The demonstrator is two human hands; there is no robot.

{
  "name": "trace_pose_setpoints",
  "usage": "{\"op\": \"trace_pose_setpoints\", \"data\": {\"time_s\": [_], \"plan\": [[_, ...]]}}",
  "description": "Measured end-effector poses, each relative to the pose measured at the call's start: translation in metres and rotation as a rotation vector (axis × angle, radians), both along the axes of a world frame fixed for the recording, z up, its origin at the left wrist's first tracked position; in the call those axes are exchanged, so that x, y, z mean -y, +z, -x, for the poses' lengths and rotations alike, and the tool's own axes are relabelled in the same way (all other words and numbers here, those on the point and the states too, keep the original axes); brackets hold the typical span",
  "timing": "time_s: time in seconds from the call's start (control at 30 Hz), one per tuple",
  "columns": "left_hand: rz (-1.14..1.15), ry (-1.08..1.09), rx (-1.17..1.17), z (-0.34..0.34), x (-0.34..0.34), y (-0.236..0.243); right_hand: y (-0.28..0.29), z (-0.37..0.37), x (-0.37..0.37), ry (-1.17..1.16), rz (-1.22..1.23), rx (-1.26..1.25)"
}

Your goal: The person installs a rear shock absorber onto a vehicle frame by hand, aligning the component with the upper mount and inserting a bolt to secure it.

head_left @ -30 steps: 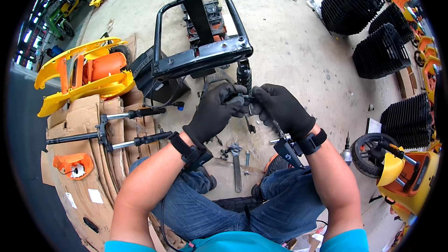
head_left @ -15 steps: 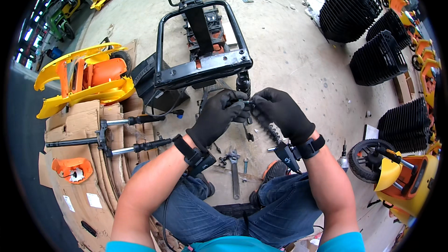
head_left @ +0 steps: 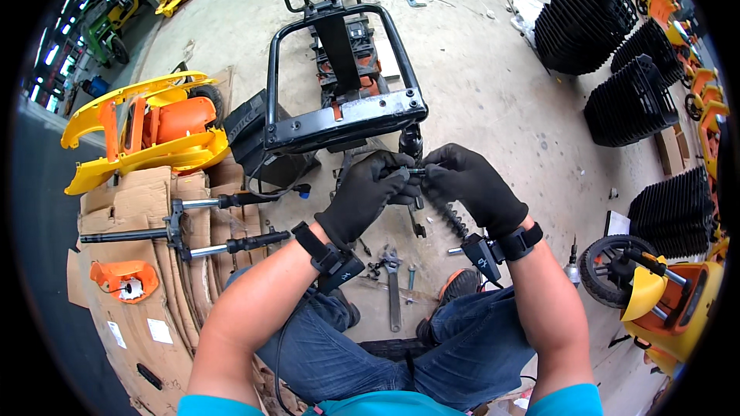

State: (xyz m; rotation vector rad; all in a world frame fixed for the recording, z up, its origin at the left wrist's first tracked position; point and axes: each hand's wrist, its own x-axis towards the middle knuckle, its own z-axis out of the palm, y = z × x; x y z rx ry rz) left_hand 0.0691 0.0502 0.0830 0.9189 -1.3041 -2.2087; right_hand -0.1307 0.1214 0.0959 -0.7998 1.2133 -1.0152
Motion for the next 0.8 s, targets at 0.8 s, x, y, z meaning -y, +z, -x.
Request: {"op": "trace_pose_setpoints", "data": {"time_s": [0.8], "plan": [[-0.026,0.024,0.083,0.009,0.016,-0.018,-0.012,0.007,0.019,0.002,-0.010,0.004]]}}
